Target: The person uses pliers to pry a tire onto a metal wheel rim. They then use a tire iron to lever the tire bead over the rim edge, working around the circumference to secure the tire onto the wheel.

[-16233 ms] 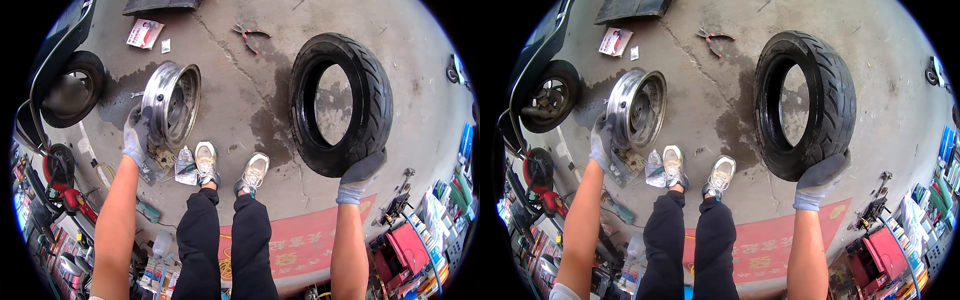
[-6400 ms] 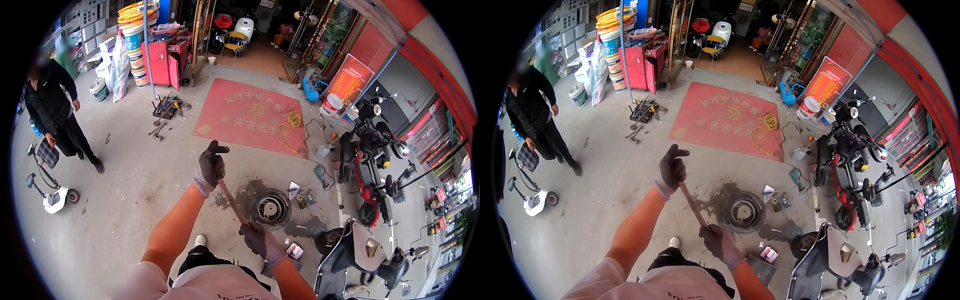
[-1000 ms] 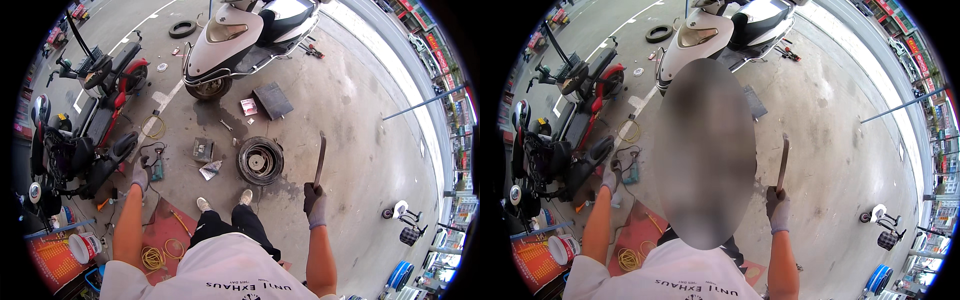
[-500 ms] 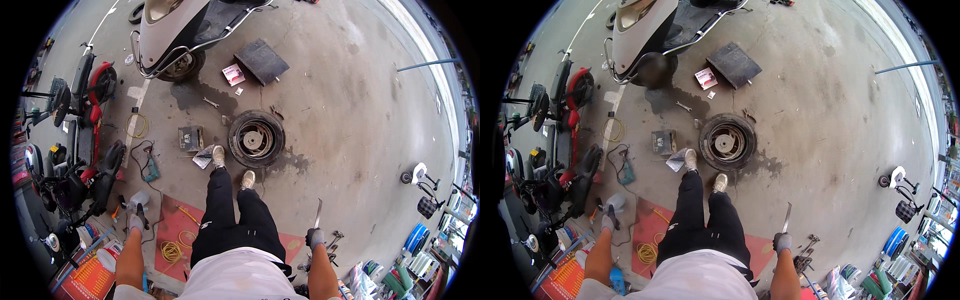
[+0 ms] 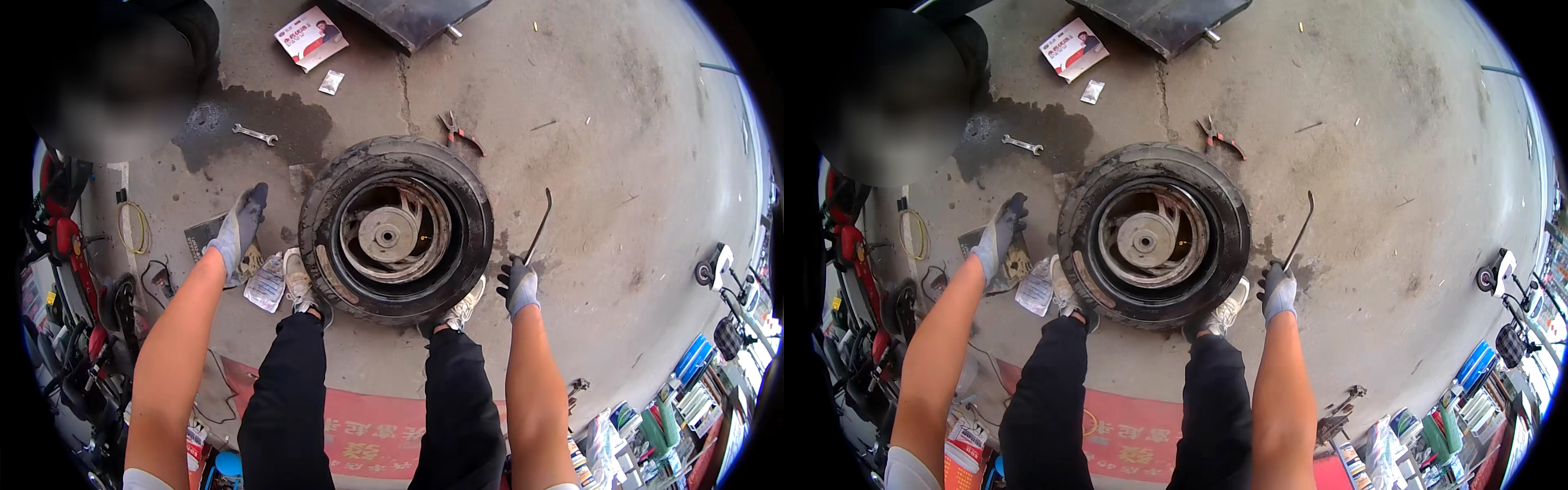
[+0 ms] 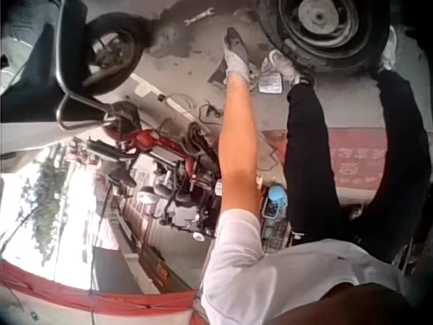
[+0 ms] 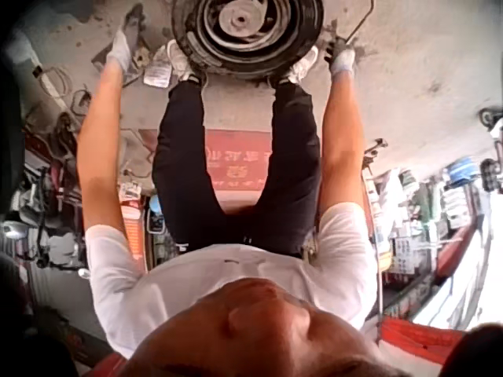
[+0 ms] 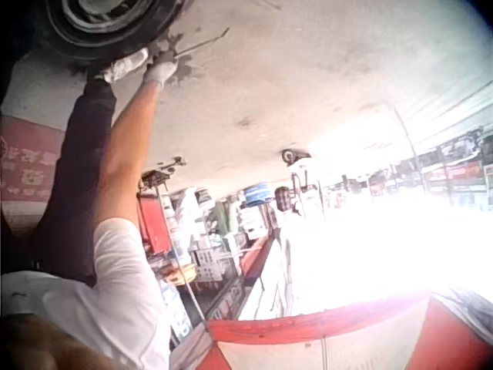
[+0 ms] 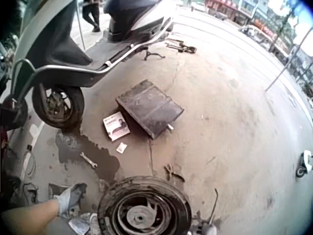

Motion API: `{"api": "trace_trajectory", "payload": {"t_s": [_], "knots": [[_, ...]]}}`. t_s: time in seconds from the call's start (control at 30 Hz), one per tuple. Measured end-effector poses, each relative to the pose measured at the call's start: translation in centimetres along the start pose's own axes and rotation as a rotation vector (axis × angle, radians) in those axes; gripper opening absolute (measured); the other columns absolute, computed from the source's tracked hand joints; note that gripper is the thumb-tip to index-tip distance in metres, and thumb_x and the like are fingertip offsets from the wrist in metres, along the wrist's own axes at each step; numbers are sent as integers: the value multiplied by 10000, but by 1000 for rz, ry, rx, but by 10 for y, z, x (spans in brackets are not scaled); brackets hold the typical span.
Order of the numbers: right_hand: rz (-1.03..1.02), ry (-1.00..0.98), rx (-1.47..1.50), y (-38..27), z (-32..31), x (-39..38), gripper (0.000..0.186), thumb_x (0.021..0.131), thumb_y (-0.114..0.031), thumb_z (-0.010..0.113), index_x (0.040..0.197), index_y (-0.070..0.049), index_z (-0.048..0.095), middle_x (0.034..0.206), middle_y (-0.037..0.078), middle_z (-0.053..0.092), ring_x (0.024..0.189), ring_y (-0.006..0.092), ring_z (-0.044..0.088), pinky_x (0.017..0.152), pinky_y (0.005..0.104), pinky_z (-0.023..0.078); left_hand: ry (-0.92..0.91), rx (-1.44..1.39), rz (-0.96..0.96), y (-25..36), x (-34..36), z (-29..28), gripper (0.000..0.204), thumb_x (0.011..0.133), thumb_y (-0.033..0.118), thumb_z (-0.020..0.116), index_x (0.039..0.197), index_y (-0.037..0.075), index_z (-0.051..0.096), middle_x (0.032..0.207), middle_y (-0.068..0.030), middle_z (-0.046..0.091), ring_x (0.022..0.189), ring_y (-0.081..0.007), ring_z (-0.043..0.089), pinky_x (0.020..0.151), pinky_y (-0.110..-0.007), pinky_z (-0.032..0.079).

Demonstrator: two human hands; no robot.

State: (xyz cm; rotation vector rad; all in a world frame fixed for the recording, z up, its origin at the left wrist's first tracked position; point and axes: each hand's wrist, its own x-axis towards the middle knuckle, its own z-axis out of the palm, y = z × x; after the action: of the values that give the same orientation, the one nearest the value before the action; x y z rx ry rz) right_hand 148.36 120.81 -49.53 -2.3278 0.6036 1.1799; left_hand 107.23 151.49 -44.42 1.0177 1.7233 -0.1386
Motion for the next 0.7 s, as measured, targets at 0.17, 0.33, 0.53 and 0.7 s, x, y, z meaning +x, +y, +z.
{"api": "trace_trajectory", "payload": {"t_s": [0.17, 0.33, 0.53, 0.7], "knots": [[-390, -317, 85, 29, 59, 83, 357, 995, -326, 483, 1169, -52, 632, 1036, 79, 690, 902, 182, 648, 801, 332, 527, -432, -835, -135, -29, 65, 94, 566, 1006, 499, 424, 1385, 86, 501, 1318, -97, 586, 1139, -219, 583, 993, -344, 463], [-218, -303, 340, 6, 62, 39, 336, 996, -298, 505, 1146, -27, 634, 1009, 70, 693, 867, 168, 660, 745, 294, 534, -400, -964, -138, -2, 37, 91, 548, 1016, 472, 420, 1366, 60, 510, 1276, -97, 614, 1091, -212, 620, 967, -342, 495], [-259, -138, 202, 3, 62, 19, 330, 972, -266, 492, 971, 16, 662, 851, 83, 668, 760, 144, 612, 688, 297, 485, -347, -809, -104, -12, 59, 91, 568, 1002, 488, 434, 1336, 40, 539, 1228, -89, 639, 1062, -194, 628, 945, -302, 491], [-234, 145, 230, 14, 76, 14, 384, 934, -295, 481, 850, 50, 626, 721, 146, 624, 678, 178, 573, 667, 354, 467, -226, -648, -30, -17, 74, 100, 591, 1000, 487, 444, 1327, 5, 544, 1201, -90, 642, 1032, -172, 617, 934, -288, 480]]}}
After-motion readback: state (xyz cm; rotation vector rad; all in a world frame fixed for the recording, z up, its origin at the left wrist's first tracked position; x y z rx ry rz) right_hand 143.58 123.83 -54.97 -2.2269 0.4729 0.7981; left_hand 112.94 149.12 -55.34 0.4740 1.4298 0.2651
